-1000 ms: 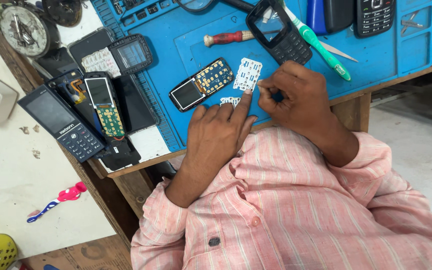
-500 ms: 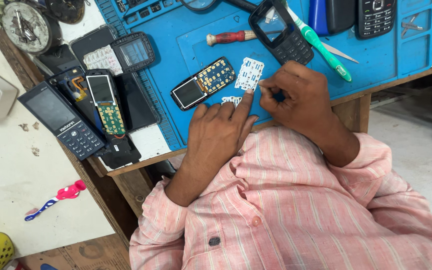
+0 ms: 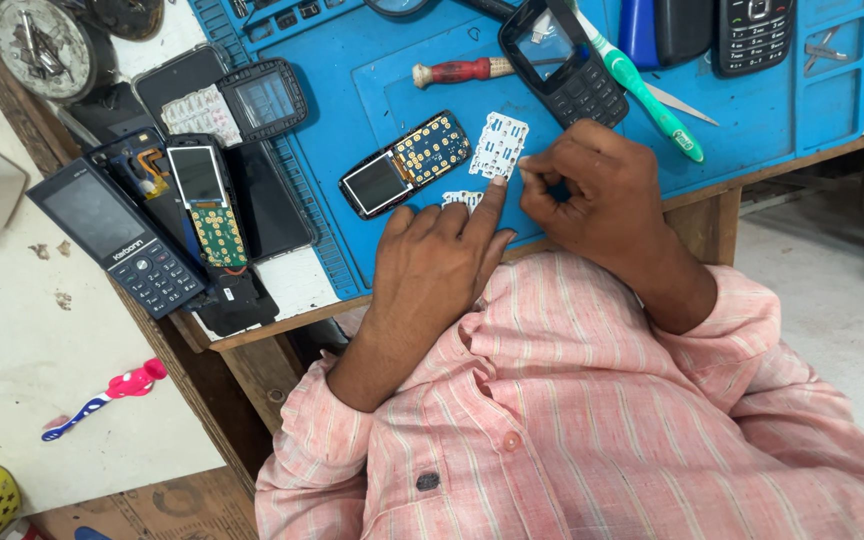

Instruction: The person disassembles a black feature phone, removes the battery and keypad, and places the components on a blue workbench. They then handle a separate keypad membrane and a circuit board, aligning and inspecting the parts. The person reassembles the phone by inserting the keypad and battery back into the casing.

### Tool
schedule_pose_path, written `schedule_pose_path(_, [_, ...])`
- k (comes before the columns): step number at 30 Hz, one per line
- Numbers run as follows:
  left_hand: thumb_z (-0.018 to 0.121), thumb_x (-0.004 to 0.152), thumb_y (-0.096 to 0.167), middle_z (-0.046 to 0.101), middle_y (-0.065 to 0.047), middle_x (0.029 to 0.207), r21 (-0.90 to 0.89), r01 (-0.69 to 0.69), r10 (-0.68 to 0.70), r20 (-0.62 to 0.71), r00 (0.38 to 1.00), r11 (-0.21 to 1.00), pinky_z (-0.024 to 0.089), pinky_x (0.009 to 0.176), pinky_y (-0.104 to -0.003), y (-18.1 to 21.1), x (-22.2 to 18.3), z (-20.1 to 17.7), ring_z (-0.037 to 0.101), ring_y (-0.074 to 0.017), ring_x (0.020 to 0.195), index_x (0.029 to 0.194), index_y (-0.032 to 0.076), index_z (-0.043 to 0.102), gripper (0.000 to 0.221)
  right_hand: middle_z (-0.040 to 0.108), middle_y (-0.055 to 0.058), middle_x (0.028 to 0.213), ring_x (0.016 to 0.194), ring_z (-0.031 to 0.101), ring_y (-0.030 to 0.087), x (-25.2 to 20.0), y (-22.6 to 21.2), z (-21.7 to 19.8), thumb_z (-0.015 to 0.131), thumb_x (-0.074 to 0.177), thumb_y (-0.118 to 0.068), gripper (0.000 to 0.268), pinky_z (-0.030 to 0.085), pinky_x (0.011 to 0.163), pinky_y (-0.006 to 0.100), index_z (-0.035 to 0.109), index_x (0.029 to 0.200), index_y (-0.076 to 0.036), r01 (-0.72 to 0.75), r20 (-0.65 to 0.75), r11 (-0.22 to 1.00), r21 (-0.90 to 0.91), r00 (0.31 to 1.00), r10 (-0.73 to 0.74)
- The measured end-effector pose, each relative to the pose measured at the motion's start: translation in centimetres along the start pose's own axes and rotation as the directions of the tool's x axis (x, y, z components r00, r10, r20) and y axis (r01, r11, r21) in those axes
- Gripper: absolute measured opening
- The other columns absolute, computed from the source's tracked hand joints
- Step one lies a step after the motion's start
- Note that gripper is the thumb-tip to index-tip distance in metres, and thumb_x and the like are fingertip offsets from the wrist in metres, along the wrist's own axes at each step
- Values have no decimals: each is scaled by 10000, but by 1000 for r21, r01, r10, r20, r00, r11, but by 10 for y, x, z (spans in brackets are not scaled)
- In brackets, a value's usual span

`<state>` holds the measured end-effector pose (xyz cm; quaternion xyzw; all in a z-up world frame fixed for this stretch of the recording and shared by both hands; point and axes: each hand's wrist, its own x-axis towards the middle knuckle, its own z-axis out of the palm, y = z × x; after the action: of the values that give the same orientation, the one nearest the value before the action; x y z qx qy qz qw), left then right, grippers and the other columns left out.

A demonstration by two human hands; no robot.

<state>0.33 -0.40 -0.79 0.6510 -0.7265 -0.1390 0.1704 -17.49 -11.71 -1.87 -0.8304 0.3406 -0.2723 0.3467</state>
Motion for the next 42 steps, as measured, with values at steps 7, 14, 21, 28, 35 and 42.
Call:
schedule_pose_path(7, [696,986,384,600,-47,768,-4,-1,1,-4,1000,1000,403,692,-376,0,0,-2,588,-203,696,1389,88,643,503,625,70,881,665,597,111,-1,1,-1,812,895,28,146,453,592,248,724,1005,-12,4,0,999,50,1000,-4])
schedule_pose_path(14, [722,1008,348,517,-19,776,-49,-40,37,-61,997,998,369,689,-365,-3,-3,-5,538,-180,706,1418,109,638,482,637,60,897,558,472,58,-9,10,-9,794,904,57,131,342,508,211,735,999,-12,-27,-131,993,116,991,42])
schedule_pose_path(21, [713,1036,195,415,23,784,69,-131,140,-158,977,989,322,687,-345,0,-12,-13,466,-148,725,1505,192,586,486,632,70,947,658,524,58,-16,21,-12,752,1040,57,58,390,566,202,706,1055,24,-51,-220,962,269,969,112])
schedule_pose_path(28, [655,1017,100,415,31,786,130,-148,165,-136,977,980,331,700,-335,1,-14,-14,474,-135,732,1526,211,572,528,643,73,966,631,535,53,-13,12,-15,755,1005,52,80,385,541,192,712,1060,14,-96,-197,975,201,971,137])
schedule_pose_path(35, [654,1017,90,428,28,807,96,-147,160,-145,976,984,348,715,-345,-1,-19,-10,481,-144,746,1552,203,535,560,652,73,929,618,563,78,-7,2,-14,748,904,76,130,416,525,216,700,999,3,-104,-118,992,70,987,111])
schedule_pose_path(42, [652,1020,58,448,15,829,106,-155,170,-154,973,982,341,706,-354,-4,-20,-7,471,-156,741,1574,185,498,589,655,81,965,671,582,96,-8,-1,-14,758,900,75,157,429,536,227,689,1018,-3,-65,-80,998,-12,995,64])
